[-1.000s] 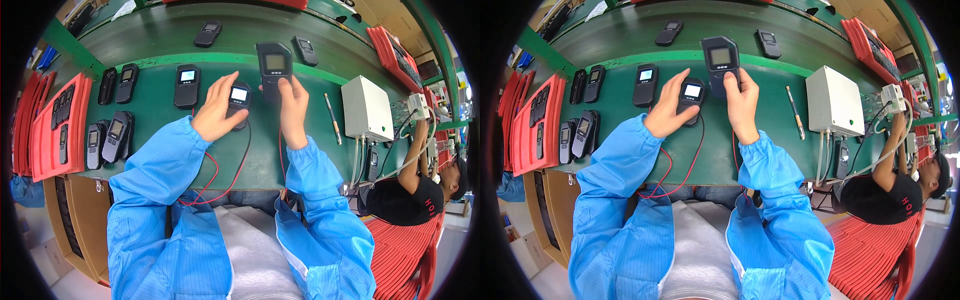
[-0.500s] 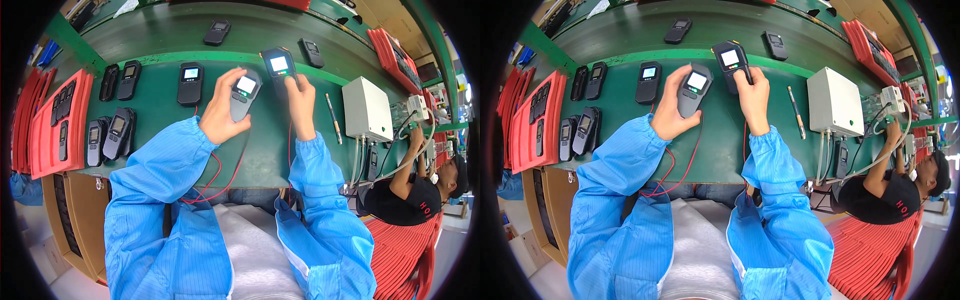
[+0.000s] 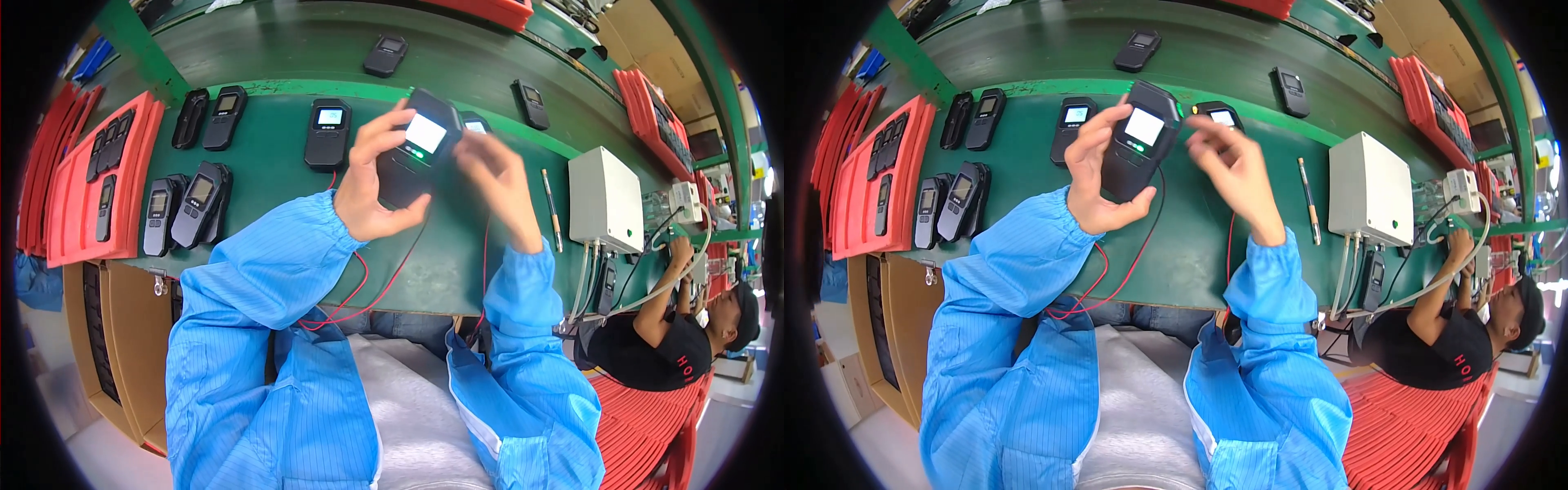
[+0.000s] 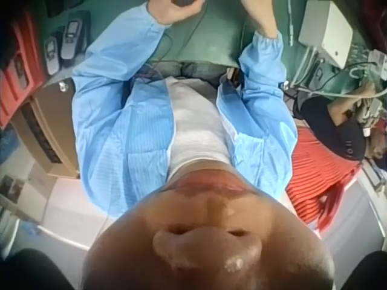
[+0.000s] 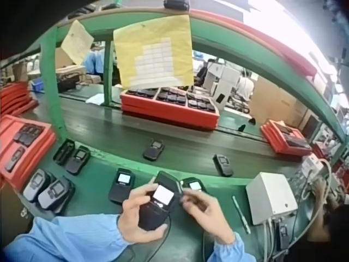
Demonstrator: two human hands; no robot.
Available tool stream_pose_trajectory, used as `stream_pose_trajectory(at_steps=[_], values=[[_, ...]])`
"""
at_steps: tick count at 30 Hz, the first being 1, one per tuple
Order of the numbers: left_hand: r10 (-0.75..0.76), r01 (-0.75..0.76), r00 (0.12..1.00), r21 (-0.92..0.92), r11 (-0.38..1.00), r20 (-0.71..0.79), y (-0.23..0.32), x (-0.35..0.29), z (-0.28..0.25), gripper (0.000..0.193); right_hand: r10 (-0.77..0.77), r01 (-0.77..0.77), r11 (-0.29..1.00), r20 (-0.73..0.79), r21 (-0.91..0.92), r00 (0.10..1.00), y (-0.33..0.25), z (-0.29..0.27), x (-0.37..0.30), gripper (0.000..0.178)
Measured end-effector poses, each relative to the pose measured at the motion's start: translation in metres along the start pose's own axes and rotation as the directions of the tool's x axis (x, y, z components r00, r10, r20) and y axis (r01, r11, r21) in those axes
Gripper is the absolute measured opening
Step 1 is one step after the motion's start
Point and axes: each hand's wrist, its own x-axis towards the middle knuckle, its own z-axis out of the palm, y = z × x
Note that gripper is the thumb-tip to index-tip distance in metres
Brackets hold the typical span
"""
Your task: Assembling handheld electronic devices by inserting batteries and performing functional tests.
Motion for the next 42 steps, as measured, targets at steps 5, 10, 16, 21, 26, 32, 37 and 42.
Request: stream_pose_trajectory(at_steps=[5, 10, 16, 21, 26, 32, 37, 42], values=[[0.046, -0.041, 0.99, -0.042, 0.998, 0.131, 0.002, -0.002, -0.001, 0.084, 0.125, -0.548, 0.666, 0.648, 0.507, 0.751, -0.039, 0.005, -0.014, 0.037], [0.06, -0.065, 0.99, 0.034, 0.997, 0.128, -0.004, 0.002, -0.005, 0.088, 0.296, -0.602, 0.683, 0.598, 0.413, 0.745, -0.035, 0.012, -0.007, 0.036], [0.188, -0.282, 0.937, 0.318, 0.905, 0.295, -0.009, 0.01, -0.018, 0.064, 0.243, -0.36, 0.841, 0.312, 0.403, 0.918, -0.033, 0.044, -0.016, 0.033], [0.038, -0.12, 0.969, 0.33, 0.936, 0.246, -0.001, 0.014, -0.021, 0.042, 0.292, -0.321, 0.873, 0.134, 0.368, 0.947, -0.037, 0.05, -0.02, 0.024], [0.305, -0.247, 0.952, 0.605, 0.757, 0.006, -0.033, 0.046, -0.051, 0.064, 0.321, -0.249, 0.757, -0.013, 0.604, 0.947, -0.02, 0.049, -0.01, 0.031], [-0.317, 0.397, 0.915, 0.694, 0.601, -0.248, -0.115, 0.086, -0.125, 0.079, 0.218, -0.28, 0.918, 0.233, 0.282, 0.948, -0.017, 0.055, -0.022, 0.036], [-0.431, 0.327, 0.872, 0.932, 0.159, -0.232, -0.183, 0.057, -0.226, 0.079, 0.313, -0.403, 0.742, 0.256, 0.536, 0.915, -0.019, 0.053, -0.012, 0.033], [-0.571, 0.265, 0.701, 0.899, -0.348, -0.428, -0.166, 0.04, -0.219, 0.067, 0.352, -0.407, 0.575, 0.234, 0.71, 0.906, -0.022, 0.044, -0.007, 0.026]])
